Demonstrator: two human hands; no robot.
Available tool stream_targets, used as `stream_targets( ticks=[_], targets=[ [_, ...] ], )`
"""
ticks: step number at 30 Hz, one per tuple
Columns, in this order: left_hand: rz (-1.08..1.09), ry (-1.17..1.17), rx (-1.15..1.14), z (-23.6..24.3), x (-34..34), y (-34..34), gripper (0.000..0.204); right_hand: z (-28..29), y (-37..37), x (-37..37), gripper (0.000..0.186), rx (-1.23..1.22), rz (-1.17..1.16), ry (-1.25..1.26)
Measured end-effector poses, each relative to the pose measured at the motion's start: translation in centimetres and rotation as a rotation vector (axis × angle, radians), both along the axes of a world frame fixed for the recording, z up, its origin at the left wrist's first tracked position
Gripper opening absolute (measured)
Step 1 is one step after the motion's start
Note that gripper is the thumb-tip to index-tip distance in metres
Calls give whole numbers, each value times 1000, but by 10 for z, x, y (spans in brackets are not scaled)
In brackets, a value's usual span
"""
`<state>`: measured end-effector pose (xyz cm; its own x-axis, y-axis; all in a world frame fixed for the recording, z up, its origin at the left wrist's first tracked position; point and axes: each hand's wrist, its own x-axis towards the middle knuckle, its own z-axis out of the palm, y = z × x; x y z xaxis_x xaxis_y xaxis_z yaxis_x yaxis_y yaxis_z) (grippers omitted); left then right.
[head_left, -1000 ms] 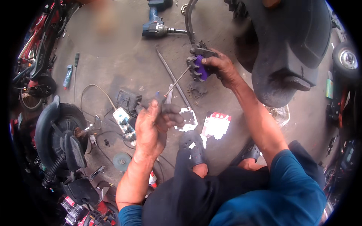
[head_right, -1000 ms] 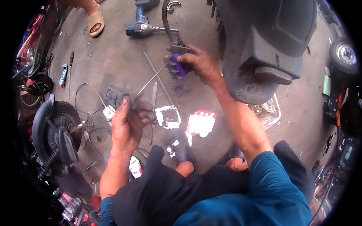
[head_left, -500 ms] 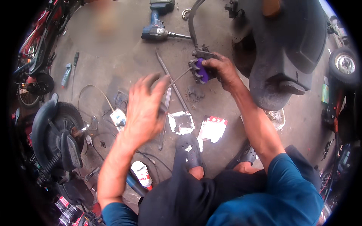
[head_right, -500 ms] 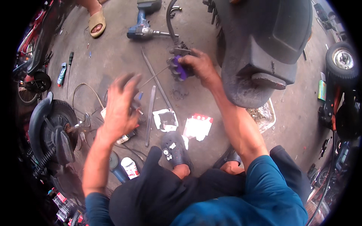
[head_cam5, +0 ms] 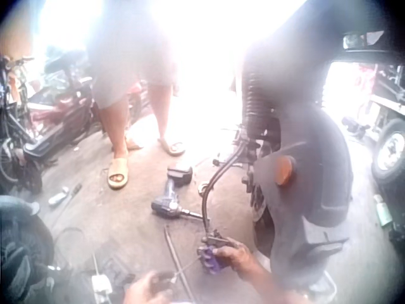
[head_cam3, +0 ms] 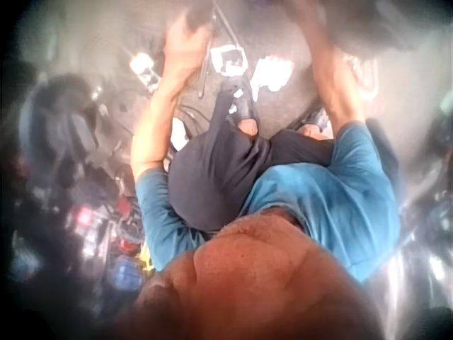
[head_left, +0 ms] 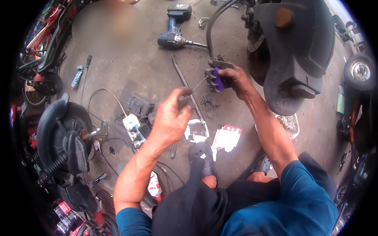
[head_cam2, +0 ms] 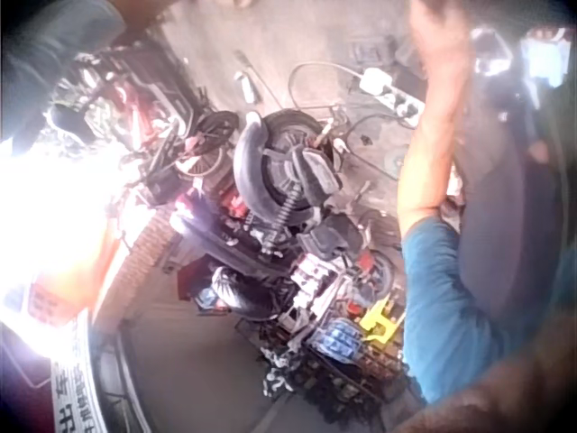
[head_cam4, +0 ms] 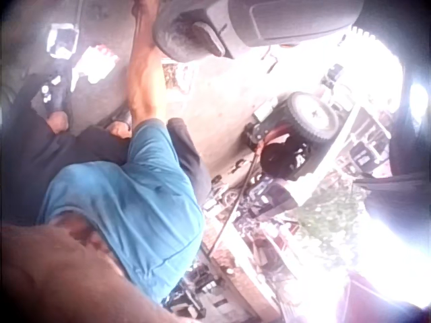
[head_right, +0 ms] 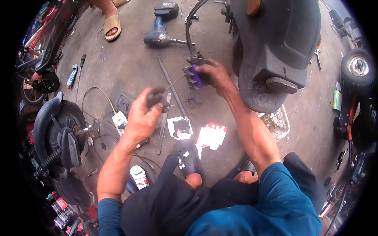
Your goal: The person compresses the pistons inside a brake caliper using a metal bar, places new brake pads into the caliper, and inserts the retaining pin using a tool.
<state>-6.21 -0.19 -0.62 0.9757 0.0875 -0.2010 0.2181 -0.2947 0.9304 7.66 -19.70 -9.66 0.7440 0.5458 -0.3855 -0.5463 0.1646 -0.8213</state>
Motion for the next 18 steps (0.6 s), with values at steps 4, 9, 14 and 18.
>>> stream_targets(
  ticks=[4,9,14,18],
  targets=[
    [-879,-136,1111,21,23,21,58,6,-11,2,44,-16,-19,4],
    [-222,-440,920,13,-8,4,80,-3,-16,3,45,-63,-116,-35],
    [532,-93,-385,-16,-45,5,55,-29,-12,5,49,-17,-80,-53],
    [433,308,-853,-4,-28,-3,33,-3,-5,-3,55,87,40,-27]
  ],
)
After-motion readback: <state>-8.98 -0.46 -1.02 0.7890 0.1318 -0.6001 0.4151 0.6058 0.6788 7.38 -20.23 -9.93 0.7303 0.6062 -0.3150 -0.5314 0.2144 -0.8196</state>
